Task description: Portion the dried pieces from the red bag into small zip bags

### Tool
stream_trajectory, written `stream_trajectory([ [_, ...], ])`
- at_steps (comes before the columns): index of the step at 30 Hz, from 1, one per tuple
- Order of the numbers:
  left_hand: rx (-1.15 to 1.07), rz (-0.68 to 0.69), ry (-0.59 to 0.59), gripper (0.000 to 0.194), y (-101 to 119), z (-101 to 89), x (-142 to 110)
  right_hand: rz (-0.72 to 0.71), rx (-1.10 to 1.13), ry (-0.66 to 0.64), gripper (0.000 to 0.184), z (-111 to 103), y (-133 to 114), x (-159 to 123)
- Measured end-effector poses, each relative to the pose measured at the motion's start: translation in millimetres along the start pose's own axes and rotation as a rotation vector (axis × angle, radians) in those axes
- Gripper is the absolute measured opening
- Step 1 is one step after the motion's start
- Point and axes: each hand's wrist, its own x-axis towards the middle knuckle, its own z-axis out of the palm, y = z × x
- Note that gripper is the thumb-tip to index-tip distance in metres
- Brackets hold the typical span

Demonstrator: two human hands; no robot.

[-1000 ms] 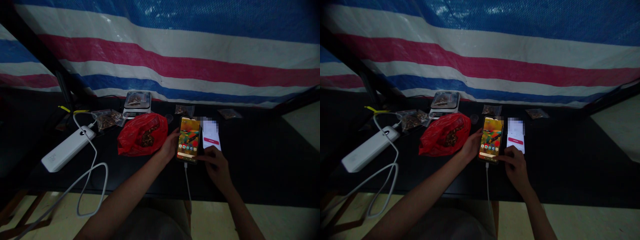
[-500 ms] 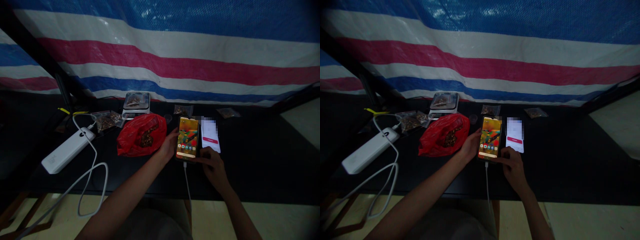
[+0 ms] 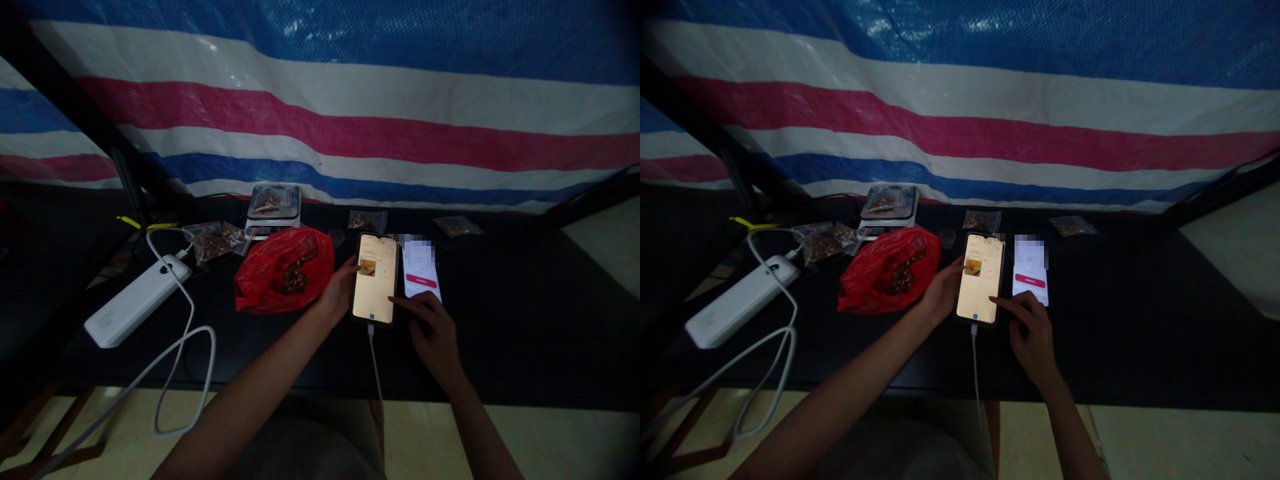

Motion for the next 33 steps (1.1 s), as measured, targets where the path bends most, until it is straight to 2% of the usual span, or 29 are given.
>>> stream_trajectory([
  [15, -0.022, -0.012, 0.023, 0.035, 1, 0.6, -1, 0.060, -0.137, 0.052, 0.059, 3, -2, 33],
  [21, -0.039, -0.024, 0.038, 0.032, 1, 0.6, -2, -0.001, -0.186, 0.043, 0.059, 7, 4, 36],
  [25, -0.030, -0.029, 0.026, 0.034, 2, 2.4, -2, 0.008, -0.161, 0.037, 0.061, 6, 3, 36],
  [29, -0.018, -0.016, 0.033, 0.037, 2, 3.3, -1, -0.016, -0.079, 0.042, 0.052, 1, 0, 30],
  [33, -0.018, -0.023, 0.043, 0.036, 2, 3.6, -1, -0.087, -0.012, -0.012, 0.041, -3, 1, 18],
])
